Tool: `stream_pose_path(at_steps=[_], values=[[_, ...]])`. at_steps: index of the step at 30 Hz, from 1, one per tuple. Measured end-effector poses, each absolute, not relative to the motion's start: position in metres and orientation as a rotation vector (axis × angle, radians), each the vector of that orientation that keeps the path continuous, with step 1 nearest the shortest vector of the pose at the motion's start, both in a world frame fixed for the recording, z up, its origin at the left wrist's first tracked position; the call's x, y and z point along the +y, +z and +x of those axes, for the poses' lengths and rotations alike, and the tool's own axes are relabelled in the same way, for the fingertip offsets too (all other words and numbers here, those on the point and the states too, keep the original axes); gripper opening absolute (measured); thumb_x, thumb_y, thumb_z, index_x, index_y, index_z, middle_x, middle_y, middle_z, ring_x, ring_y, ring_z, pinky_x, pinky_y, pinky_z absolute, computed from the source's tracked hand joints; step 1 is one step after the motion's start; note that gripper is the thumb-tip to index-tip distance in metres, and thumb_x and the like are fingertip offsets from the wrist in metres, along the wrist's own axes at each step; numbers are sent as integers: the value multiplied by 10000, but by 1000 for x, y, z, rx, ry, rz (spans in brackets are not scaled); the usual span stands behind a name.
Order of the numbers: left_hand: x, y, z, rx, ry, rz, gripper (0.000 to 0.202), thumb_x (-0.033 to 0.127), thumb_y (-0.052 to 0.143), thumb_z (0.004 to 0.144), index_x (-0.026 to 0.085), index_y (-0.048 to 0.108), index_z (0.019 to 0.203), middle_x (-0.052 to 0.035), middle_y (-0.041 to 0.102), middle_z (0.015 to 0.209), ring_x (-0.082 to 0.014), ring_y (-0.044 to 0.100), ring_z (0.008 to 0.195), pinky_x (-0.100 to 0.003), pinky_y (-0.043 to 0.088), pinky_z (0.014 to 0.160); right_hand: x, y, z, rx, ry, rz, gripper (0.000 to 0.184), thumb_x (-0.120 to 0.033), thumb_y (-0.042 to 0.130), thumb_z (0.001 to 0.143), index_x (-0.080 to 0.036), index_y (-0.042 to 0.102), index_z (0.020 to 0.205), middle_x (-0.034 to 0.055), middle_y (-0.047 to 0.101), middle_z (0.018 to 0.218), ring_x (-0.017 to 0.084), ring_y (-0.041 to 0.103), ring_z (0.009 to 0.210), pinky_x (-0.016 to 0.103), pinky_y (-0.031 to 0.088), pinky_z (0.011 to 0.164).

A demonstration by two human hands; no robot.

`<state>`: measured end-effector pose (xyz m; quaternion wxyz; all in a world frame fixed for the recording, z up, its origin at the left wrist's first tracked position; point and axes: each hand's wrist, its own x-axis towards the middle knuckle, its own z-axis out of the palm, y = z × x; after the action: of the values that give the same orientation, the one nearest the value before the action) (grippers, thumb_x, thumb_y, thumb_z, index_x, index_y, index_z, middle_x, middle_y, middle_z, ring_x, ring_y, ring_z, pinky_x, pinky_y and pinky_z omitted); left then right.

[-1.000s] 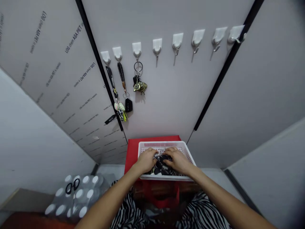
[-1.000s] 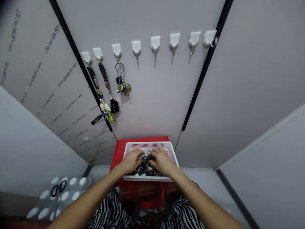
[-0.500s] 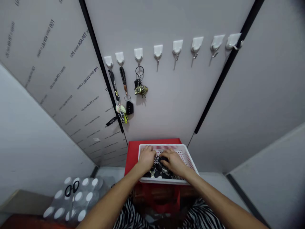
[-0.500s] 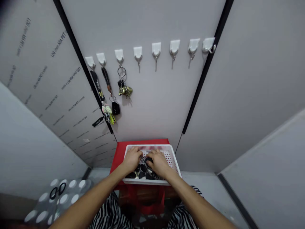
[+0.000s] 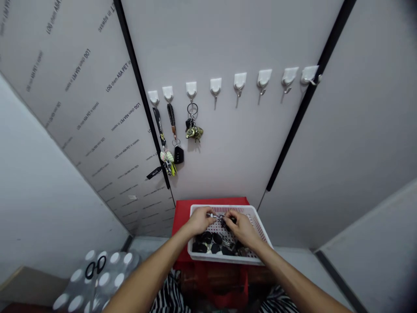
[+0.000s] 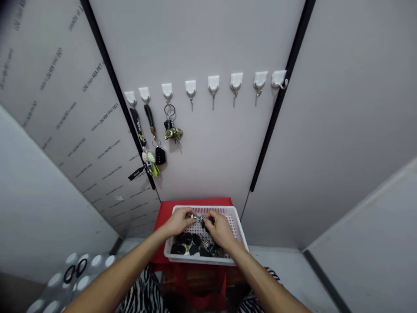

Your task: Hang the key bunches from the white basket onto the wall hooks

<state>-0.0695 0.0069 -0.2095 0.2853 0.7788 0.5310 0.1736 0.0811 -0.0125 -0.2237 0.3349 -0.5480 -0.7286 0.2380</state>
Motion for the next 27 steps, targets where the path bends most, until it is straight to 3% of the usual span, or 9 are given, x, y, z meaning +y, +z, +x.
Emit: stream_pose_path(at_steps=[3,7,9,18,24,27], values=[[8,-196,-70,1386,572,1963,244,245,472,595,136,546,801,-7,564,682,-100,471,590,-195,354,541,-13,-222,79,-1880,694,-1397,149,-277,395,667,-158,464,610,-11,490,548,108,446,528,219,335,512],[5,-179,-66,1298,645,1993,221,161,487,555,154,566,762,4,572,691,-100,479,635,-193,357,598,-14,-219,75,-1848,897,-1163,211,-259,422,661,-156,490,832,31,552,815,132,487,758,249,358,693],[4,-174,-64,1270,663,1986,228,134,481,545,154,563,757,6,567,672,-98,475,622,-193,358,589,-13,-217,73,-1802,988,-1092,230,-261,421,666,-153,490,857,44,547,868,136,479,818,258,345,744],[14,-155,-55,1037,1112,1448,203,127,520,530,121,497,731,12,509,615,-68,454,577,-187,367,572,-1,-184,66,-1576,1034,-1004,205,-310,457,645,-145,497,760,30,555,727,126,491,710,241,372,667],[29,-101,-52,962,1305,1388,63,107,509,539,105,526,601,21,509,553,-62,443,533,-195,368,571,26,-129,59,-1631,899,-956,229,-339,418,653,-133,513,682,6,514,605,94,448,567,210,366,553],[41,-61,-52,951,1400,1465,116,115,512,552,98,548,661,4,539,599,-66,458,549,-202,380,582,40,-89,55,-1648,758,-912,239,-347,405,649,-133,512,632,2,502,575,87,433,551,199,357,537]])
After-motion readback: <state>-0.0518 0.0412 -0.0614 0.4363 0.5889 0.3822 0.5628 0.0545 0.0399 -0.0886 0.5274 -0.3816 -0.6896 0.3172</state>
